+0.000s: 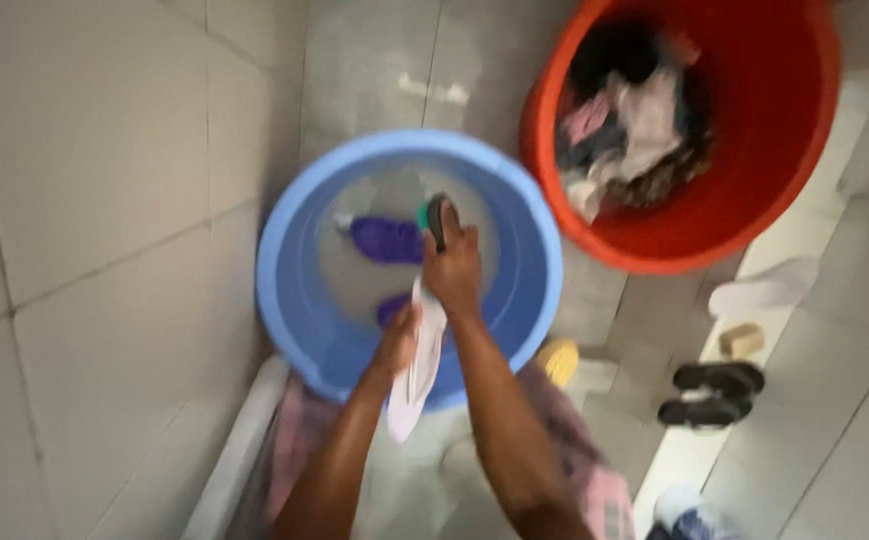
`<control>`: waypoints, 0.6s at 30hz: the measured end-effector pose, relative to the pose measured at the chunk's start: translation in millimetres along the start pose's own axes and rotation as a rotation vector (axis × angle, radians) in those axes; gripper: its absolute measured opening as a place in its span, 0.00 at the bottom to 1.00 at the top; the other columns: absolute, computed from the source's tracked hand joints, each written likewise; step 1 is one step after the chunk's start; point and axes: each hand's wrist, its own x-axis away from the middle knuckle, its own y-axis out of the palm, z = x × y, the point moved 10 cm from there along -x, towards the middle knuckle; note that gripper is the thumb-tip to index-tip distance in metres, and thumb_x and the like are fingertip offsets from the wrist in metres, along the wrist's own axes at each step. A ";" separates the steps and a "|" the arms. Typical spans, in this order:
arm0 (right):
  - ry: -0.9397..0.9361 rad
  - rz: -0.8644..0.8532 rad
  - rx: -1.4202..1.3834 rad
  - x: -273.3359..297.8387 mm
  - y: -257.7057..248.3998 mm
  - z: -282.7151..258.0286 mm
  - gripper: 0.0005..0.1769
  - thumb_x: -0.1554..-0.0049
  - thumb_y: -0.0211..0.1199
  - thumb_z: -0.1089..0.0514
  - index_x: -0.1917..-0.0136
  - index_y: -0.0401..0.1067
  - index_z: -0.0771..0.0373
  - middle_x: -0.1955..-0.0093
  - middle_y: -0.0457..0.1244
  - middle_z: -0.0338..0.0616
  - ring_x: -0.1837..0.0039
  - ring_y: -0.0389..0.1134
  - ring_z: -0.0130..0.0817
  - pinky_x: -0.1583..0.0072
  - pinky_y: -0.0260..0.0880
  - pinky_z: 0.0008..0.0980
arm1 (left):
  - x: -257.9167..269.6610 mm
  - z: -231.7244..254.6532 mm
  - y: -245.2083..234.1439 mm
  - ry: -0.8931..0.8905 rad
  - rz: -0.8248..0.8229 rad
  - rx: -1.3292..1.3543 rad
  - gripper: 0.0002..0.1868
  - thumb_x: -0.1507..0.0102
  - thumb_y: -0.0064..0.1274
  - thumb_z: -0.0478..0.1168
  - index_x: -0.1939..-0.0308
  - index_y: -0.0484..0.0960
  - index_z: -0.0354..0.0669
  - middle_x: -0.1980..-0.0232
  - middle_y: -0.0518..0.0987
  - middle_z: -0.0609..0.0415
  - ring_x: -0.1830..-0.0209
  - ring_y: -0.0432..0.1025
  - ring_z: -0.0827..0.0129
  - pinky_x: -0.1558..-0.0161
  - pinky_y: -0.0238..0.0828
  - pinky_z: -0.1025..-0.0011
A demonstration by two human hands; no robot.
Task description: Manually scrubbing flip-flops and slippers with a brush in a bucket of soapy water.
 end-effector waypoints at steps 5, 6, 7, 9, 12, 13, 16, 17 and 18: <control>-0.061 0.040 0.100 -55.9 -11.0 -13.6 0.40 0.44 0.62 0.51 0.22 0.60 0.66 0.33 0.60 0.67 0.34 0.62 0.67 0.39 0.65 0.57 | -20.3 55.6 16.6 -0.004 -0.055 0.326 0.22 0.27 0.42 0.58 0.42 0.77 0.48 0.52 0.77 0.59 0.56 0.72 0.72 0.56 0.72 0.66; 0.064 -0.007 0.041 -56.4 -7.7 -3.8 0.38 0.42 0.61 0.50 0.21 0.60 0.62 0.35 0.62 0.65 0.36 0.63 0.64 0.39 0.66 0.56 | -14.3 44.5 8.1 0.038 0.031 0.117 0.23 0.28 0.40 0.59 0.42 0.78 0.49 0.51 0.78 0.63 0.54 0.71 0.76 0.53 0.70 0.71; 0.188 -0.057 -0.015 -54.5 -2.2 7.0 0.36 0.39 0.60 0.49 0.20 0.60 0.58 0.37 0.63 0.62 0.38 0.64 0.62 0.39 0.66 0.55 | -8.2 33.0 0.2 0.076 0.118 -0.092 0.24 0.29 0.38 0.59 0.42 0.79 0.51 0.50 0.79 0.67 0.53 0.71 0.81 0.50 0.69 0.75; 0.158 -0.072 0.019 -14.0 3.6 14.9 0.36 0.39 0.60 0.50 0.21 0.59 0.59 0.36 0.63 0.63 0.39 0.64 0.62 0.40 0.66 0.56 | -4.5 1.4 6.9 0.053 -0.026 0.062 0.21 0.25 0.41 0.57 0.45 0.78 0.45 0.52 0.77 0.63 0.55 0.71 0.76 0.52 0.71 0.70; 0.004 -0.020 0.064 -14.3 5.8 4.3 0.36 0.39 0.60 0.52 0.21 0.58 0.62 0.35 0.63 0.64 0.41 0.64 0.64 0.41 0.66 0.57 | -16.1 5.9 -7.7 0.039 -0.055 0.173 0.20 0.24 0.43 0.55 0.42 0.75 0.43 0.50 0.76 0.59 0.53 0.70 0.71 0.50 0.71 0.67; -0.099 0.019 0.088 -26.0 4.7 -1.1 0.36 0.40 0.61 0.53 0.21 0.58 0.64 0.34 0.62 0.66 0.41 0.64 0.65 0.41 0.66 0.58 | -29.0 10.1 -23.7 0.019 0.070 0.143 0.23 0.27 0.41 0.55 0.38 0.74 0.45 0.45 0.77 0.58 0.47 0.71 0.71 0.47 0.68 0.70; 0.092 -0.003 -0.030 -28.6 3.0 12.9 0.35 0.37 0.60 0.51 0.20 0.57 0.60 0.34 0.62 0.65 0.38 0.65 0.64 0.39 0.68 0.56 | -32.2 -32.4 -33.0 0.118 -0.078 0.207 0.22 0.20 0.44 0.53 0.34 0.73 0.38 0.47 0.73 0.51 0.50 0.67 0.66 0.49 0.66 0.65; 0.106 -0.019 -0.036 -11.8 8.8 7.1 0.35 0.37 0.60 0.51 0.20 0.57 0.60 0.34 0.62 0.65 0.38 0.65 0.64 0.39 0.68 0.56 | -11.5 -13.9 -24.0 0.101 -0.062 0.205 0.22 0.20 0.44 0.53 0.34 0.73 0.38 0.47 0.73 0.51 0.50 0.67 0.66 0.49 0.66 0.65; 0.108 -0.018 -0.006 -5.9 8.6 4.2 0.35 0.36 0.60 0.51 0.19 0.57 0.59 0.31 0.61 0.65 0.37 0.65 0.65 0.39 0.67 0.56 | -6.3 8.5 -8.2 0.086 -0.038 0.049 0.25 0.23 0.42 0.55 0.35 0.75 0.37 0.45 0.75 0.51 0.49 0.68 0.67 0.47 0.68 0.66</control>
